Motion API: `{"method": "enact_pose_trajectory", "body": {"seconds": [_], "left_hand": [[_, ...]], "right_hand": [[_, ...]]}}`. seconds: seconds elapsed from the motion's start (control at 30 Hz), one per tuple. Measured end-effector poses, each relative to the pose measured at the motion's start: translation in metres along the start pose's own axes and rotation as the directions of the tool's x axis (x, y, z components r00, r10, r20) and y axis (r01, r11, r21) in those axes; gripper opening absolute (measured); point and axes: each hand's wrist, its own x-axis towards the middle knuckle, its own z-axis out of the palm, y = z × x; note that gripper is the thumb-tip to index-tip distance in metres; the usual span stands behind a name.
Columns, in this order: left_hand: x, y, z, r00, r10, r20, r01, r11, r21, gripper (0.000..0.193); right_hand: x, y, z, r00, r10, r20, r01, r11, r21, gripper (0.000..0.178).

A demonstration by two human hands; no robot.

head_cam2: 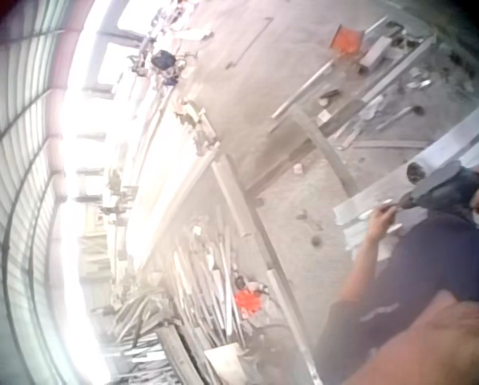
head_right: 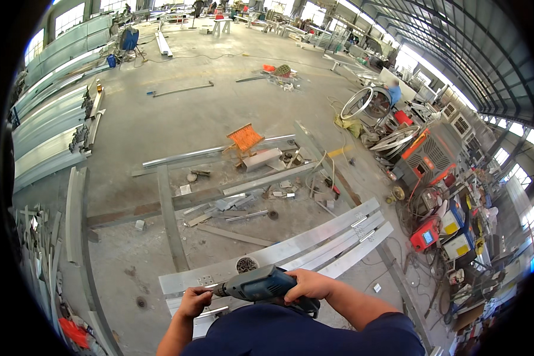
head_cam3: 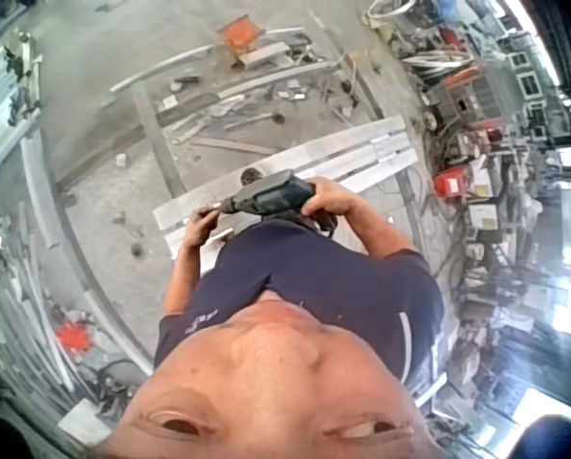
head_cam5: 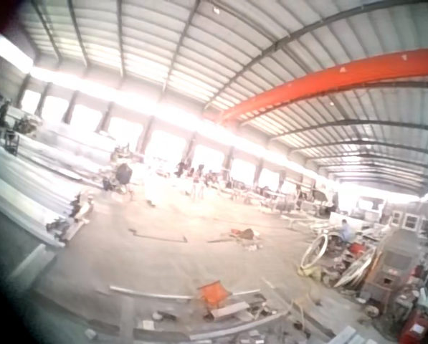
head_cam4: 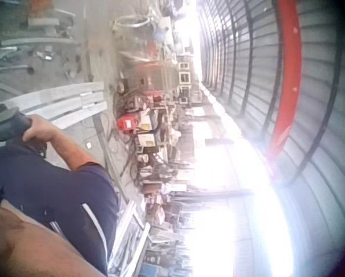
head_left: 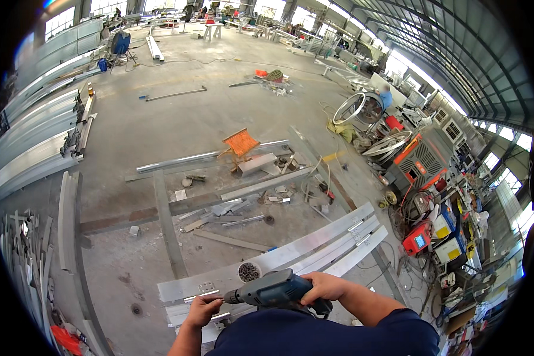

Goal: The person uses a cordless drill to fasten metal brackets onto long aluminum beams, then lifts and positions the beams into a frame structure on the floor. They adjust the beams and walk to a nearby machine to retrieve a small item before returning to the frame.

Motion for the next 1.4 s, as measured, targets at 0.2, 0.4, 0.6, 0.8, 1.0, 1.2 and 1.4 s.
{"method": "enact_pose_trajectory", "body": {"seconds": [0.2, 0.4, 0.6, 0.8, 1.0, 1.2, 1.4], "left_hand": [[-0.01, -0.005, -0.017, 0.998, 0.044, 0.033, -0.039, 0.99, -0.138, 0.023], [0.005, -0.023, -0.015, 0.999, -0.036, -0.019, 0.023, 0.883, -0.468, 0.03], [-0.006, -0.02, -0.001, 0.987, -0.15, 0.062, 0.16, 0.85, -0.502, 0.044], [-0.023, 0.001, -0.011, 0.993, -0.116, 0.023, 0.113, 0.882, -0.457, 0.038], [-0.036, -0.008, -0.056, 0.96, -0.238, -0.15, 0.133, 0.853, -0.504, 0.033], [-0.048, -0.05, -0.073, 0.897, -0.277, -0.346, 0.122, 0.904, -0.409, 0.023], [-0.068, -0.048, -0.045, 0.895, -0.344, -0.285, 0.224, 0.898, -0.38, 0.019]], "right_hand": [[0.0, -0.014, 0.01, 0.999, 0.01, 0.041, -0.01, 1.0, -0.008, 0.041], [0.003, -0.014, 0.016, 0.997, -0.066, 0.039, 0.069, 0.994, -0.08, 0.045], [0.015, -0.008, 0.019, 0.993, -0.082, 0.086, 0.089, 0.992, -0.084, 0.045], [0.027, 0.003, 0.026, 0.989, -0.103, 0.102, 0.112, 0.99, -0.085, 0.043], [0.034, 0.005, 0.034, 0.989, -0.101, 0.109, 0.11, 0.991, -0.077, 0.039], [0.043, 0.002, 0.039, 0.999, -0.045, 0.01, 0.047, 0.978, -0.202, 0.035], [0.042, -0.007, 0.045, 1.0, -0.027, -0.01, 0.025, 0.98, -0.196, 0.031]]}}
